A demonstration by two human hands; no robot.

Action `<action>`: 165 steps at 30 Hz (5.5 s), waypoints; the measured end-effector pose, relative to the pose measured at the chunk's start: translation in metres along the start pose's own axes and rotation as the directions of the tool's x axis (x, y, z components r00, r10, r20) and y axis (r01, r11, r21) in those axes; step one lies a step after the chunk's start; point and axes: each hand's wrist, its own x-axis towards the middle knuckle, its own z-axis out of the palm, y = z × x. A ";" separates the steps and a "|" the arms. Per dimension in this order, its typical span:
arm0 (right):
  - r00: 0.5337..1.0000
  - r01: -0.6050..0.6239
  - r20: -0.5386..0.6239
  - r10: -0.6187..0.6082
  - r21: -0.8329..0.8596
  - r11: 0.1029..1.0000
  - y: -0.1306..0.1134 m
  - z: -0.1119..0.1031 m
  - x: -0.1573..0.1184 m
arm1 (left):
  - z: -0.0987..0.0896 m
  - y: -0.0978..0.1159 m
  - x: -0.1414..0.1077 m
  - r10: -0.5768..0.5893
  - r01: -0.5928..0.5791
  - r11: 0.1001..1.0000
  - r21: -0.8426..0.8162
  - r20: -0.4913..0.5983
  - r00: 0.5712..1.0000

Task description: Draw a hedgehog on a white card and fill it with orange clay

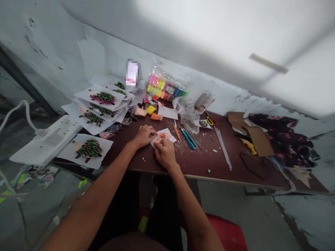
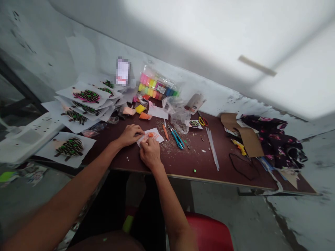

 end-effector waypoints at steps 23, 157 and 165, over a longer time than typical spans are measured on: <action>0.999 -0.015 -0.035 0.014 -0.048 0.999 -0.004 -0.005 -0.004 | -0.001 0.001 -0.001 -0.009 0.009 1.000 -0.001 0.007 1.000; 0.998 -0.063 0.008 0.064 -0.080 0.995 -0.005 -0.006 -0.002 | -0.004 0.005 0.000 -0.006 0.006 1.000 0.009 0.023 1.000; 0.999 -0.028 0.016 0.029 -0.014 0.999 -0.004 -0.005 -0.004 | -0.001 0.003 0.000 0.003 -0.003 1.000 0.005 -0.005 1.000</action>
